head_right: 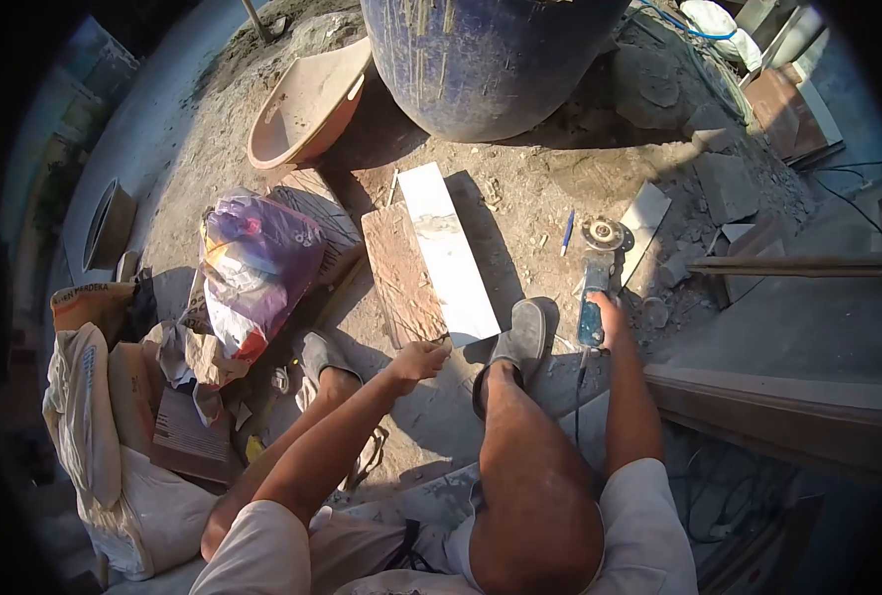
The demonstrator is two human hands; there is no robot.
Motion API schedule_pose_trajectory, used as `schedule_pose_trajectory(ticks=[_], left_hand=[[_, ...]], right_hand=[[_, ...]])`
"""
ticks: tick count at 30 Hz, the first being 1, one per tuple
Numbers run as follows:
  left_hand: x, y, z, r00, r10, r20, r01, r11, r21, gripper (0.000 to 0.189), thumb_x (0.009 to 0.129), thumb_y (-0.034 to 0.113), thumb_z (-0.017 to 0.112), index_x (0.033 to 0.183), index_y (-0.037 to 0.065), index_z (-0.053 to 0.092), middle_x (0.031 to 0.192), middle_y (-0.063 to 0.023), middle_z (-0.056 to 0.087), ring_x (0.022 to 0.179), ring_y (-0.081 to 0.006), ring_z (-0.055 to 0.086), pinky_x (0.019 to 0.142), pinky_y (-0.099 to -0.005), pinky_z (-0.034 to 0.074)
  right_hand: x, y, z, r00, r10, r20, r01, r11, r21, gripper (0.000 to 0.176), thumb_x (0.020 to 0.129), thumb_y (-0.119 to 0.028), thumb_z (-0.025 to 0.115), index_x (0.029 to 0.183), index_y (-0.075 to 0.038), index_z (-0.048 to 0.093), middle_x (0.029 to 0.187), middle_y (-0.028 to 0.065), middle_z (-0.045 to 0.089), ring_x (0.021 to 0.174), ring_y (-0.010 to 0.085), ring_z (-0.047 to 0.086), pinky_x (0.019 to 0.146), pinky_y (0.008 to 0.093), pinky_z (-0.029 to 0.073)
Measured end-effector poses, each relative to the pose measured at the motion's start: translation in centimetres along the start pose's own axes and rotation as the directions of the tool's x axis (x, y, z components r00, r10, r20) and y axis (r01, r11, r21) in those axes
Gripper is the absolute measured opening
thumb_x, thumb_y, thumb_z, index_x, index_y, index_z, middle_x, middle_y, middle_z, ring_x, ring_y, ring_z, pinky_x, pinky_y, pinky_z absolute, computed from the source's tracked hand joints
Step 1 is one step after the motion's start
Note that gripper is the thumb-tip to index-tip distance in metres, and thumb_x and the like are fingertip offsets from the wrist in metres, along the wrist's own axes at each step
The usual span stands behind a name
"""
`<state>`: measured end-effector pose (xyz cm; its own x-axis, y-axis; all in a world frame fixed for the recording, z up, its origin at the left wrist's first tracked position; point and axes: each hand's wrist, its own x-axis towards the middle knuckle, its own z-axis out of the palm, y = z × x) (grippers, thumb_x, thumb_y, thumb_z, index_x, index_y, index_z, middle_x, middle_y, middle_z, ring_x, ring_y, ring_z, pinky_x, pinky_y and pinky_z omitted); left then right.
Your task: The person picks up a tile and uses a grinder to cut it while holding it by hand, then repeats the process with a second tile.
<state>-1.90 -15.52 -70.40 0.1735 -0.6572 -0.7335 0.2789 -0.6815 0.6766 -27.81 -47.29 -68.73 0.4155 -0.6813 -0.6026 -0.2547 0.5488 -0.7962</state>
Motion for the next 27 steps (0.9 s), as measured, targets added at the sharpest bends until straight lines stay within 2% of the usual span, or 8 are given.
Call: schedule_pose_trajectory(ticks=[2,4,6,9,12,13,17,27], left_hand=[[3.0,-3.8,2.1,0.976,0.110,0.189,0.026,0.799,-0.601,0.043,0.093,0.034,0.063,0.111,-0.005,0.058,0.093,-0.0048,0.063,0.083,-0.0192,0.061,0.075,-0.0326,0.048],[2.0,-0.9,5.6,0.998,-0.036,-0.047,-0.014,0.627,-0.779,0.053,0.092,0.031,0.065,0.129,-0.003,0.049,0.134,-0.0157,0.051,0.127,-0.0316,0.046,0.111,-0.0452,0.034],[3.3,-0.9,7.1,0.993,0.074,-0.093,-0.117,0.459,-0.881,0.041,0.095,0.026,0.062,0.126,0.002,0.052,0.129,-0.0127,0.054,0.121,-0.0296,0.049,0.108,-0.0456,0.038],[4.0,0.1,8.4,0.969,-0.006,-0.247,-0.230,0.348,-0.909,0.031,0.094,0.024,0.063,0.119,0.007,0.057,0.113,-0.0105,0.061,0.103,-0.0274,0.059,0.096,-0.0431,0.048],[1.9,2.7,7.7,0.964,0.031,-0.266,-0.260,0.336,-0.905,0.020,0.097,0.018,0.056,0.114,0.007,0.057,0.110,-0.0083,0.061,0.101,-0.0235,0.058,0.094,-0.0423,0.048],[0.1,4.8,7.6,0.952,0.028,-0.305,-0.297,0.330,-0.896,0.021,0.098,0.019,0.056,0.114,0.006,0.056,0.107,-0.0078,0.062,0.095,-0.0232,0.060,0.088,-0.0395,0.050],[-4.1,11.6,3.9,0.938,0.030,-0.346,-0.335,0.338,-0.879,0.023,0.099,0.015,0.052,0.115,-0.002,0.053,0.102,-0.0164,0.060,0.089,-0.0270,0.061,0.071,-0.0354,0.056],[-5.1,19.4,2.7,0.936,0.016,-0.351,-0.336,0.333,-0.881,0.025,0.099,0.014,0.051,0.113,-0.006,0.045,0.107,-0.0249,0.052,0.089,-0.0346,0.061,0.072,-0.0379,0.056]], right_hand=[[1.7,2.1,-1.5,0.998,0.058,0.010,-0.058,0.996,0.073,0.019,0.081,-0.022,0.064,0.091,-0.007,0.060,0.069,0.0069,0.061,0.058,0.0190,0.064,0.051,0.0326,0.051],[2.0,3.5,-1.7,0.999,-0.041,0.019,0.038,0.988,0.149,0.022,0.081,-0.021,0.065,0.096,-0.006,0.059,0.075,0.0068,0.062,0.060,0.0192,0.064,0.052,0.0319,0.051],[1.9,4.0,-1.5,0.997,-0.071,0.006,0.068,0.980,0.189,0.028,0.080,-0.021,0.065,0.102,-0.006,0.058,0.081,0.0073,0.062,0.065,0.0190,0.064,0.056,0.0330,0.052],[1.1,5.0,-1.2,0.984,-0.147,-0.098,0.152,0.987,0.042,0.036,0.079,-0.021,0.066,0.109,-0.005,0.056,0.084,0.0061,0.060,0.075,0.0193,0.066,0.062,0.0329,0.052],[0.2,5.0,0.1,0.787,-0.525,-0.325,0.059,0.588,-0.807,0.059,0.080,-0.034,0.064,0.126,0.000,0.051,0.101,0.0220,0.065,0.100,0.0362,0.064,0.085,0.0463,0.051],[-1.7,3.3,1.2,0.851,-0.416,-0.321,-0.011,0.597,-0.802,0.067,0.082,-0.038,0.062,0.134,0.000,0.046,0.114,0.0302,0.060,0.106,0.0437,0.060,0.092,0.0508,0.046],[-2.1,5.1,3.2,0.789,-0.530,-0.311,-0.014,0.490,-0.872,0.068,0.089,-0.038,0.057,0.141,0.001,0.036,0.125,0.0317,0.053,0.104,0.0476,0.059,0.090,0.0505,0.048],[0.3,7.0,3.0,0.790,-0.545,-0.281,-0.033,0.419,-0.907,0.072,0.092,-0.034,0.058,0.146,0.000,0.025,0.107,0.0260,0.064,0.092,0.0394,0.066,0.081,0.0469,0.053]])
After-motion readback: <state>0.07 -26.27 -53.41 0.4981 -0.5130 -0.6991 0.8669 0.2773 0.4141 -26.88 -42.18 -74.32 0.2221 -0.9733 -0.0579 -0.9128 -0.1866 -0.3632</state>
